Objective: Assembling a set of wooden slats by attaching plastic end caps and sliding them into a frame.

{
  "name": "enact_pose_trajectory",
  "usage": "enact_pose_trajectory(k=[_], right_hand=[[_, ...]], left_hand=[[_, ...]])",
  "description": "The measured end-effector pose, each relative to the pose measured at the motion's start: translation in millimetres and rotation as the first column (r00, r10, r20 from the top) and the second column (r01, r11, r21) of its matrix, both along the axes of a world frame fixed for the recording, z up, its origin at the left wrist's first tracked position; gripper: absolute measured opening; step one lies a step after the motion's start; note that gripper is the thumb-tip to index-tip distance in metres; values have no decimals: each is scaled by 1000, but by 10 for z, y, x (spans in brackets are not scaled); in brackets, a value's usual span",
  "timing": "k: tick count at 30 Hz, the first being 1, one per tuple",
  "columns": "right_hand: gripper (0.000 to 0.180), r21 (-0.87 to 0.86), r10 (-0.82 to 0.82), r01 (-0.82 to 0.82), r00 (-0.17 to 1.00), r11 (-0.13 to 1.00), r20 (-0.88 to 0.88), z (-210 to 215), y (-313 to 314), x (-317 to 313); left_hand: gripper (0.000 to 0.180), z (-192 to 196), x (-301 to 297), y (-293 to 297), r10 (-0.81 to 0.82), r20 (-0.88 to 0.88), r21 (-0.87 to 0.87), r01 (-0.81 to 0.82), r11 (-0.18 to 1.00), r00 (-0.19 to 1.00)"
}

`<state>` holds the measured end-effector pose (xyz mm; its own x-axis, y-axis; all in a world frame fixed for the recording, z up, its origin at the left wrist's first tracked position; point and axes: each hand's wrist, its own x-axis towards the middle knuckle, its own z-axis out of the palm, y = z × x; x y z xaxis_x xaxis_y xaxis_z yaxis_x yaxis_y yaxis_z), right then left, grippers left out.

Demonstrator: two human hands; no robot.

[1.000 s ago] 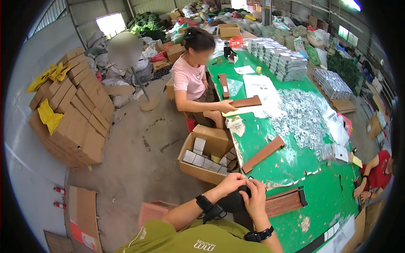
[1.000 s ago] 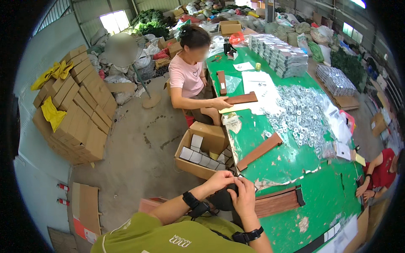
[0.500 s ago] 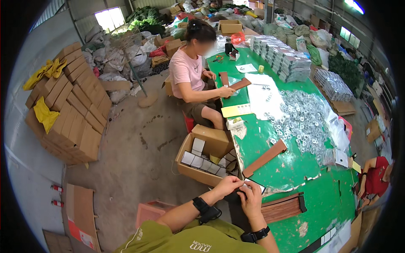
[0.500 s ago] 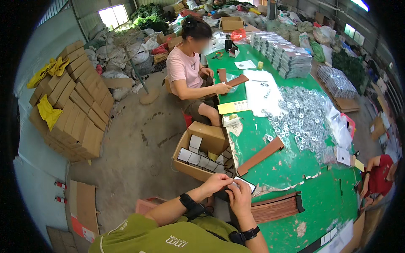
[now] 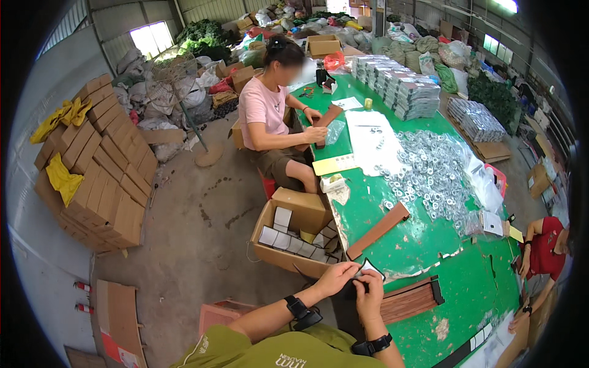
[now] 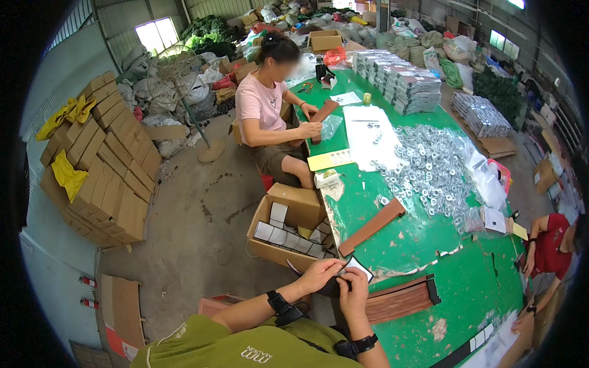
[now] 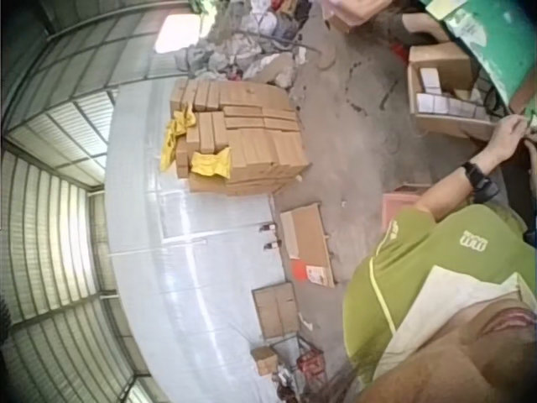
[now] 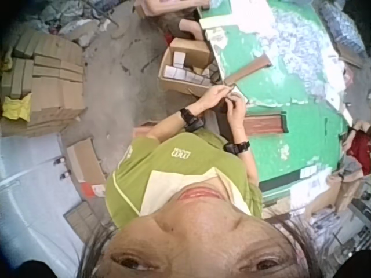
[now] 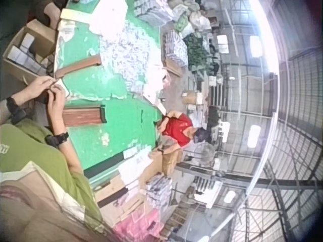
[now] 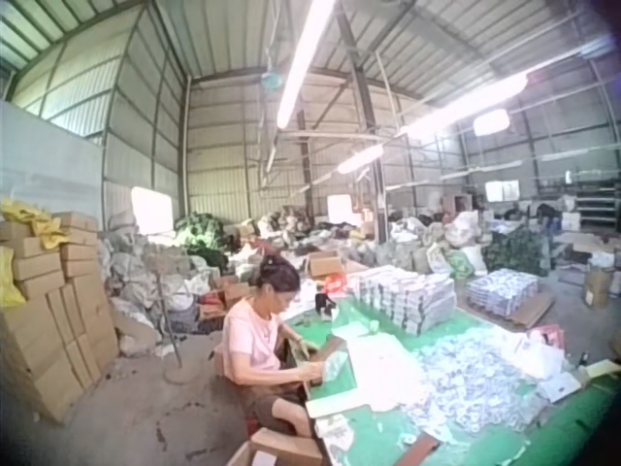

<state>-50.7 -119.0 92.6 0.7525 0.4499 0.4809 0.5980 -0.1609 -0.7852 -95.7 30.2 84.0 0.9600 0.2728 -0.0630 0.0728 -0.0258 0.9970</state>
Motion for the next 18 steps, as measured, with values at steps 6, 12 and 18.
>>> enact_pose_trajectory(k=[6, 12, 18], right_hand=[[15, 85, -43, 74, 946, 994, -320, -206, -144, 41], [14, 346, 116, 167, 738, 923, -665, -297, -216, 44], [15, 396, 88, 275, 716, 876, -693, -240, -482, 234]], left_hand=[[31, 41, -43, -230, -5, 66, 203, -8, 979, 998], [30, 177, -70, -197, -97, -9, 553, 85, 829, 995], [30, 102, -143, -276, -221, -27, 642, 186, 744, 975]])
